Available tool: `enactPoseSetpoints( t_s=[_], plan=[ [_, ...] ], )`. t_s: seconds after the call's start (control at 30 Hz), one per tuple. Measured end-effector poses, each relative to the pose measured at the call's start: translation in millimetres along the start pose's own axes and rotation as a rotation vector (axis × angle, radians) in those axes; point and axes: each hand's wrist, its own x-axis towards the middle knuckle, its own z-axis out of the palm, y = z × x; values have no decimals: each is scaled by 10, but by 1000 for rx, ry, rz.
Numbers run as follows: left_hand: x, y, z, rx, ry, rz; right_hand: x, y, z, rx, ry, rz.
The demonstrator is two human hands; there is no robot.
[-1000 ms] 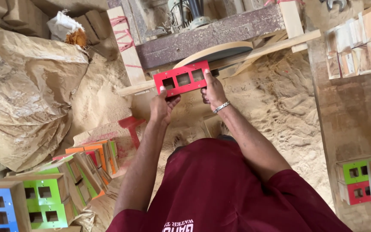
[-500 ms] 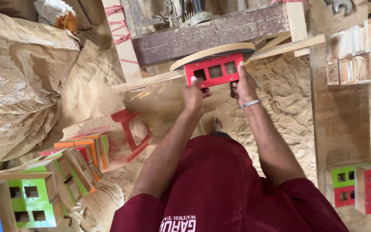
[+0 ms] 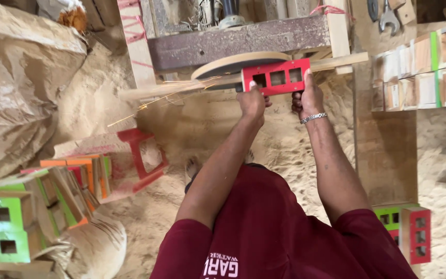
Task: The person sands the edges and faces of small, colorful wooden blocks using a rotating belt sander. They handle the blocks one at a time, rotating them to smooth all sides, and place the finished pieces on a nearby wooden board.
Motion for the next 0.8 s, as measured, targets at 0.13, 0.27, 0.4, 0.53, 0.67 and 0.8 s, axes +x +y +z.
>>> enactPoseSetpoints(
  t_s=[0.13,0.27,0.4,0.53,0.67,0.8],
  plan=[
    [67,-147,327,4,-36,-23,88,-122,-216,-62,37,-60],
    [-252,-270,394,-99,-264,-4,-201,-299,-461,-186,55,-303],
    [-870,-203,-352,88,-690,202,-898,-339,-703,-81,-303,-609],
    [-1166,6,-1171,399,-701,426,-1493,-107,-708,-319,-430,-720],
    [-1366,311,-1384,856,-651,855,-1779,-95,-372,-932,-461,-1033],
    [-1537,412,-1463,512,-827,540,-1832,-10,-70,-726,-499,-888]
  ],
)
